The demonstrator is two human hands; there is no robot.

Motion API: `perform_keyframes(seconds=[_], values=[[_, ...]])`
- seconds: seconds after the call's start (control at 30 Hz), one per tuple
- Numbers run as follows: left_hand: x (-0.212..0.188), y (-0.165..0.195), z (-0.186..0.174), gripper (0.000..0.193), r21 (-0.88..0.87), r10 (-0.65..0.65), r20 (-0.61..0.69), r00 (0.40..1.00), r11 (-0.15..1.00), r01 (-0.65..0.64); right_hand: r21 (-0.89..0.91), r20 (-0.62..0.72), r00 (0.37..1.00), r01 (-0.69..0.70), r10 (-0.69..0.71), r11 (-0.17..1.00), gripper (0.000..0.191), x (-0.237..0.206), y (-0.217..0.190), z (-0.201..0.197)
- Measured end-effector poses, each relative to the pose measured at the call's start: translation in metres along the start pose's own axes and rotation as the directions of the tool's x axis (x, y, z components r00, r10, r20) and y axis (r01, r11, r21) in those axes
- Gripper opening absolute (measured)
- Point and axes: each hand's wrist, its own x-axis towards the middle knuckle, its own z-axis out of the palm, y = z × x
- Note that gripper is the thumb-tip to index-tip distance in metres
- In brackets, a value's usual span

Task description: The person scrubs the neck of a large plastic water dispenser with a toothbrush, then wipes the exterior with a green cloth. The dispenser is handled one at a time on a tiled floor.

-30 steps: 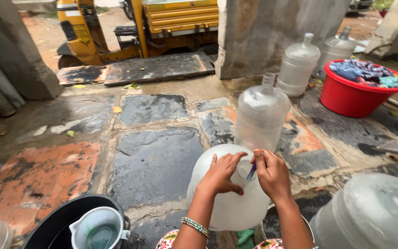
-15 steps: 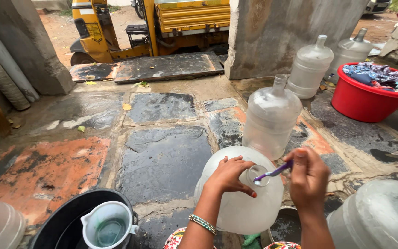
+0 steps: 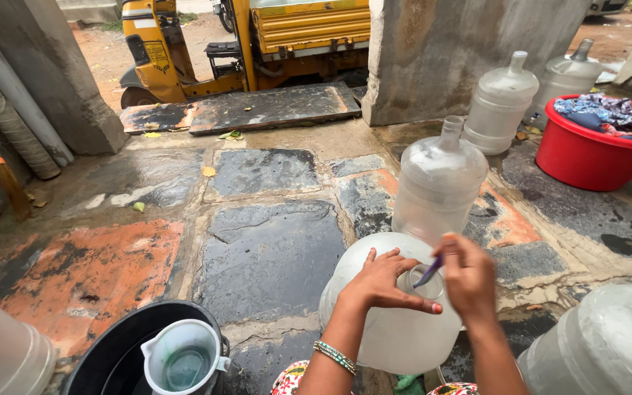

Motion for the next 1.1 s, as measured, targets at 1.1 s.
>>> perform_keyframes(seconds=[1.1], values=[[0.014, -0.009, 0.017, 0.117, -0.186, 0.035, -0.017, 0.999, 0.982, -0.037, -0.064, 0.158, 0.987, 0.022, -0.012, 0.998, 0.047, 0.001, 0.001, -0.004]])
